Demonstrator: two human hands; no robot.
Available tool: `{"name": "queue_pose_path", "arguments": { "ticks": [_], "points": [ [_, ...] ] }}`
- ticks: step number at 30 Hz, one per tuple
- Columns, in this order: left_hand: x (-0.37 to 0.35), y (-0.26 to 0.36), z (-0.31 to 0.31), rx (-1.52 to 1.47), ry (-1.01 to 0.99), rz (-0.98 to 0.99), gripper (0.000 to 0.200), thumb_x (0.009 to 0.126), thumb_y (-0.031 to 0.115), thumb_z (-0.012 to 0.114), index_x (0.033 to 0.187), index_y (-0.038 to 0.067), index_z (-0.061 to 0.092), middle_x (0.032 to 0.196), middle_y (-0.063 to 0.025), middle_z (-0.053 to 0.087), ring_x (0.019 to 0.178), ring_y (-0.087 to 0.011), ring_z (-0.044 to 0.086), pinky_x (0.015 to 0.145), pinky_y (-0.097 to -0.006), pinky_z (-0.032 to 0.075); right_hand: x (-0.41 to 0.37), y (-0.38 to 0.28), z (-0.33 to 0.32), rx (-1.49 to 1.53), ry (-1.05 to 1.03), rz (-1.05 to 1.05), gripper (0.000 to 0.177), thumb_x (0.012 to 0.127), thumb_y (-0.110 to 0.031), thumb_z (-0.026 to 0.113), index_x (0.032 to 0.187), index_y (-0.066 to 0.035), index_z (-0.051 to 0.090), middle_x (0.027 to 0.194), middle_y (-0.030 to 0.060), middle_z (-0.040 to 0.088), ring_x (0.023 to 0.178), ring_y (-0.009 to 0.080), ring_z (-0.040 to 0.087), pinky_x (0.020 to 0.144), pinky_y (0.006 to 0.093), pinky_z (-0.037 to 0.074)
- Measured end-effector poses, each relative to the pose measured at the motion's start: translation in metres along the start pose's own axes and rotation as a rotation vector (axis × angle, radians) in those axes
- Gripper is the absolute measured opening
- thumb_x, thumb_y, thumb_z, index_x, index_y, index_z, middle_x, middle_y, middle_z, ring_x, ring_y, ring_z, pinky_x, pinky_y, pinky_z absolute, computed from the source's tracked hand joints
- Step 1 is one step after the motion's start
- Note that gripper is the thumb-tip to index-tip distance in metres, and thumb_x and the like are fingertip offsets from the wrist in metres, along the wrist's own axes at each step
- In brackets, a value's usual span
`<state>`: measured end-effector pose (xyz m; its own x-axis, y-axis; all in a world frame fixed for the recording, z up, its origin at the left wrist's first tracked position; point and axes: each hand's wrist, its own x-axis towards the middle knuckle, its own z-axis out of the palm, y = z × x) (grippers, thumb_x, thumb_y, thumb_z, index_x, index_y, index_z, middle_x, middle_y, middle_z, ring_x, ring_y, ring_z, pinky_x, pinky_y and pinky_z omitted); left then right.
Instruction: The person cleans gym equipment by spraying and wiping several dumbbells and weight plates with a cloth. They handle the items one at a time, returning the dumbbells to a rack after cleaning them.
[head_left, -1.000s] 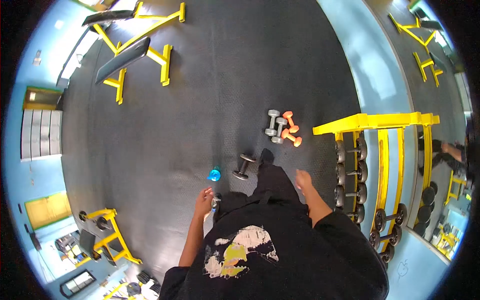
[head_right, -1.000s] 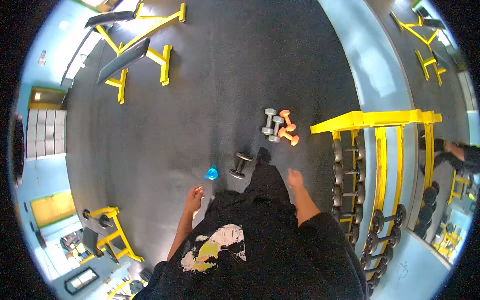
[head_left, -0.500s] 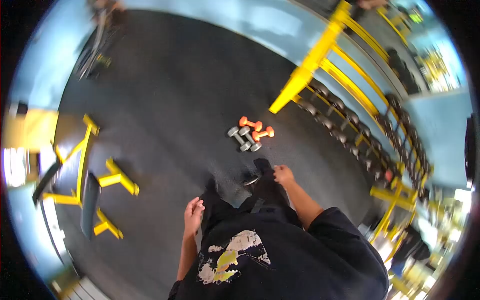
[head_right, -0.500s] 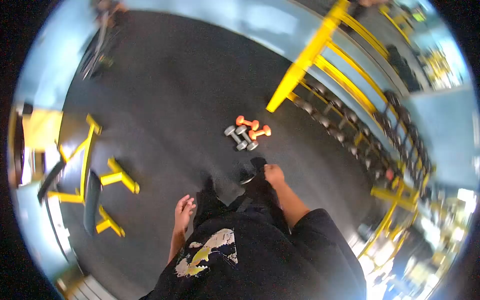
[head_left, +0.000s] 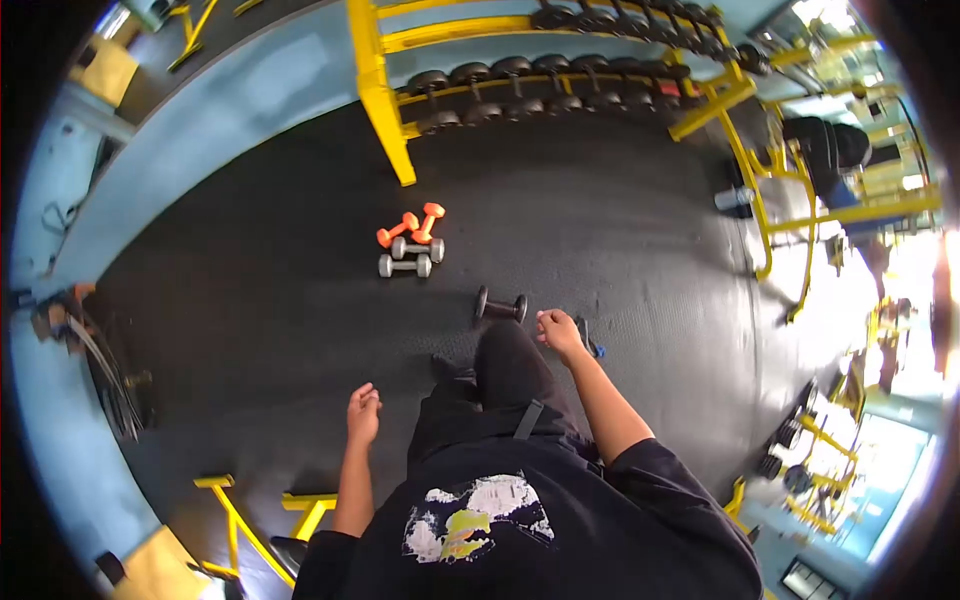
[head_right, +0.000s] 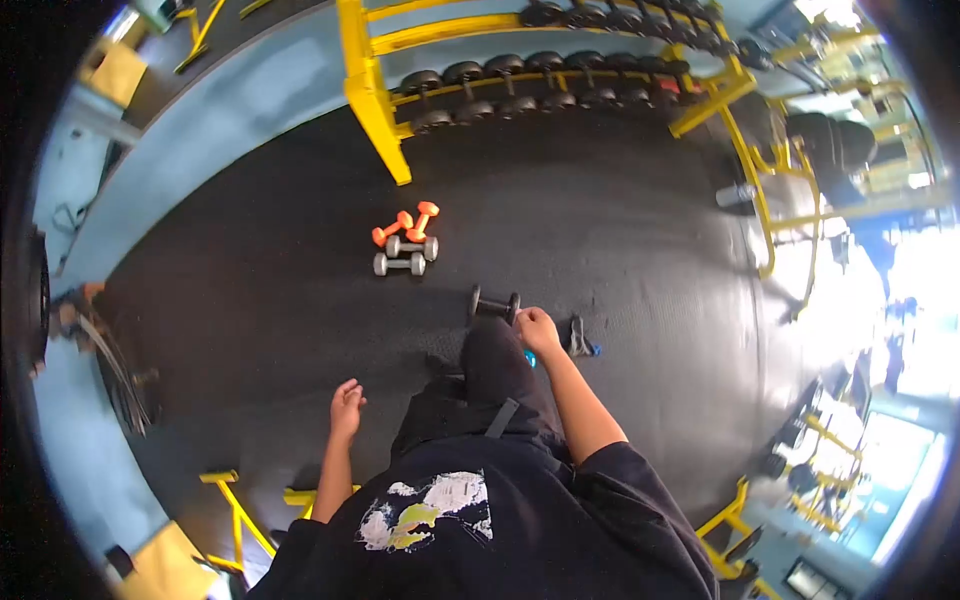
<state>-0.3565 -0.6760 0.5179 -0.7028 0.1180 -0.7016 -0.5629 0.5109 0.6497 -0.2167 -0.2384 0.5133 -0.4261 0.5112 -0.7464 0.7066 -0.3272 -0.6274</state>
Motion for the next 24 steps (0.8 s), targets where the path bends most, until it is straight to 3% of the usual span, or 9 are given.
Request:
{"name": "queue_pose_path", "arguments": {
  "ticks": [2, 8, 11, 14, 18, 21, 22, 23, 24],
  "points": [
    [0.003, -0.017, 0.014, -0.003, -0.088, 0.066, 0.034, 0.096, 0.018, 0.059, 0.128, 0.005, 0.057, 0.1, -0.0045, 0.066, 0.082, -0.0107, 0.059, 0.079, -0.0268, 0.048, -0.005, 0.034, 0.0, -0.031, 0.048, -0.035, 0.028, 0.097, -0.029, 0.058, 0.105, -0.002, 0.063, 0.085, 0.0036, 0.062, 0.072, 0.0127, 0.059, 0.064, 0.0285, 0.051],
    [-0.011, -0.04, 0.055, 0.212, -0.204, -0.036, 0.036, 0.095, 0.019, 0.061, 0.128, 0.004, 0.056, 0.105, -0.0065, 0.067, 0.083, -0.0118, 0.06, 0.079, -0.027, 0.049, -0.013, 0.164, -0.016, -0.079, 0.142, 0.091, 0.025, 0.096, -0.024, 0.057, 0.104, -0.001, 0.064, 0.084, 0.0058, 0.065, 0.072, 0.0147, 0.062, 0.063, 0.0304, 0.052],
    [0.016, -0.068, 0.091, 0.288, -0.271, 0.075, 0.039, 0.094, 0.019, 0.062, 0.129, 0.004, 0.055, 0.109, -0.0083, 0.067, 0.088, -0.0147, 0.063, 0.08, -0.029, 0.051, -0.003, 0.222, -0.028, 0.035, 0.147, 0.174, 0.023, 0.096, -0.023, 0.057, 0.103, -0.002, 0.064, 0.082, 0.0052, 0.065, 0.069, 0.0145, 0.062, 0.062, 0.0305, 0.051],
    [0.043, -0.071, 0.151, 0.461, -0.331, 0.113, 0.041, 0.093, 0.019, 0.062, 0.131, 0.004, 0.053, 0.114, -0.0112, 0.067, 0.095, -0.0181, 0.065, 0.082, -0.0318, 0.052, 0.011, 0.283, -0.037, 0.102, 0.155, 0.243, 0.022, 0.096, -0.022, 0.058, 0.101, -0.002, 0.063, 0.082, 0.0047, 0.064, 0.068, 0.0139, 0.061, 0.061, 0.0305, 0.052],
    [0.11, -0.111, 0.242, 0.703, -0.515, 0.243, 0.052, 0.091, 0.022, 0.065, 0.137, 0.006, 0.046, 0.115, -0.0147, 0.068, 0.104, -0.0236, 0.067, 0.089, -0.0356, 0.052, 0.067, 0.382, -0.035, 0.04, 0.282, 0.129, 0.021, 0.096, -0.021, 0.058, 0.101, -0.001, 0.063, 0.08, 0.003, 0.062, 0.067, 0.0124, 0.06, 0.062, 0.0284, 0.05],
    [0.179, -0.164, 0.328, 0.762, -0.52, 0.241, 0.07, 0.086, 0.027, 0.069, 0.144, 0.007, 0.035, 0.129, -0.0205, 0.058, 0.117, -0.0321, 0.06, 0.099, -0.0416, 0.046, 0.106, 0.423, -0.022, 0.083, 0.335, 0.032, 0.018, 0.095, -0.018, 0.056, 0.102, -0.002, 0.063, 0.079, 0.002, 0.062, 0.066, 0.0118, 0.058, 0.061, 0.0279, 0.048],
    [0.204, -0.174, 0.361, 0.797, -0.508, 0.262, 0.076, 0.085, 0.028, 0.071, 0.146, 0.006, 0.031, 0.14, -0.023, 0.051, 0.126, -0.0342, 0.054, 0.105, -0.0434, 0.043, 0.118, 0.424, -0.017, 0.002, 0.339, 0.079, 0.021, 0.092, -0.022, 0.058, 0.102, -0.005, 0.066, 0.092, 0.0159, 0.07, 0.089, 0.032, 0.068, 0.081, 0.0397, 0.052],
    [0.223, -0.187, 0.387, 0.797, -0.51, 0.288, 0.076, 0.085, 0.028, 0.071, 0.146, 0.006, 0.031, 0.14, -0.023, 0.051, 0.126, -0.0342, 0.054, 0.105, -0.0434, 0.043, 0.128, 0.426, -0.005, 0.022, 0.322, 0.027, 0.021, 0.093, -0.021, 0.057, 0.102, -0.005, 0.066, 0.093, 0.0168, 0.07, 0.089, 0.0335, 0.068, 0.082, 0.0405, 0.052],
    [0.243, -0.203, 0.417, 0.834, -0.381, 0.454, 0.081, 0.083, 0.03, 0.072, 0.147, 0.005, 0.029, 0.148, -0.0238, 0.038, 0.133, -0.0352, 0.044, 0.109, -0.0434, 0.038, 0.138, 0.431, 0.003, 0.037, 0.319, -0.023, 0.02, 0.093, -0.02, 0.056, 0.101, -0.005, 0.066, 0.095, 0.0177, 0.07, 0.09, 0.035, 0.068, 0.082, 0.0412, 0.052]
  ]
}}
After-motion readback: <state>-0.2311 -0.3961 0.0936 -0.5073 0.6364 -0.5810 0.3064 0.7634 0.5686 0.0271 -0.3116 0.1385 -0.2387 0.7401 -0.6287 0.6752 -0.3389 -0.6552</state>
